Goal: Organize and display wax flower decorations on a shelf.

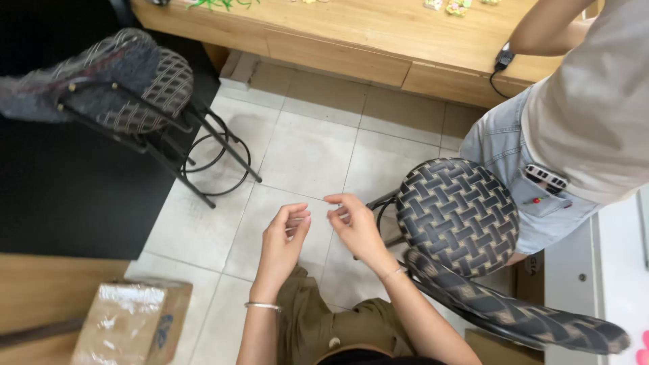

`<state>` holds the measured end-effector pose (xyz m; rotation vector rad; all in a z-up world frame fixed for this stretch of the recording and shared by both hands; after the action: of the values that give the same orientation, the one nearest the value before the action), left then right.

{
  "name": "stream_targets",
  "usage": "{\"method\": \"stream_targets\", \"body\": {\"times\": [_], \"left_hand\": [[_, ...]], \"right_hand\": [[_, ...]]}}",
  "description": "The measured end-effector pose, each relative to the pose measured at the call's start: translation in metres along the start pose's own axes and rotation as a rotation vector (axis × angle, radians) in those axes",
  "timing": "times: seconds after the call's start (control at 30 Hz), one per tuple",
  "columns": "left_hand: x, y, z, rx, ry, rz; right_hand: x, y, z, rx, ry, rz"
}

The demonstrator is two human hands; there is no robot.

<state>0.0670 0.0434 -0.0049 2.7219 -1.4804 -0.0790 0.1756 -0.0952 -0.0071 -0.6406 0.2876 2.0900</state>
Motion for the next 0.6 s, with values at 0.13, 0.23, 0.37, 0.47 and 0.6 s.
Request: {"method": "stream_targets", "body": {"times": [0.13,0.23,0.37,0.47,0.6], "left_hand": [[-0.022,-0.083,-0.031,-0.027,-0.026,0.132],[-0.039,-0.144,-0.044,-0.014,-0.045,0.201],[-0.065,-0.21,-0.036,0.05,-0.023,0.276],[-0.076,-0.25,-0.03,0.057,-0.004,0.322],[-0.076,-0.299,-0.029,0.003,-0.076,0.324]], "right_hand": [[0.007,-0.072,-0.01,0.096,-0.01,-0.131],[0.008,-0.126,-0.015,0.096,-0.075,-0.151],[0.001,-0.172,-0.02,0.153,-0.074,-0.266],[-0.004,-0.191,-0.021,0.218,-0.174,-0.293],[-0.016,-0.21,-0.034,0.341,-0.195,-0.347]]}}
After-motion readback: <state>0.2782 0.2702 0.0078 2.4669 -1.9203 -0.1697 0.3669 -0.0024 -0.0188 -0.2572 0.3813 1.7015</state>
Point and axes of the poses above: each hand's wrist, its own y-axis away from the middle knuckle, its own x-axis out of the palm, z = x × y, the point moved 8 cm from there along -y, towards the middle knuckle, and after that the axes turned 11 degrees about y, right-handed, at the moved point
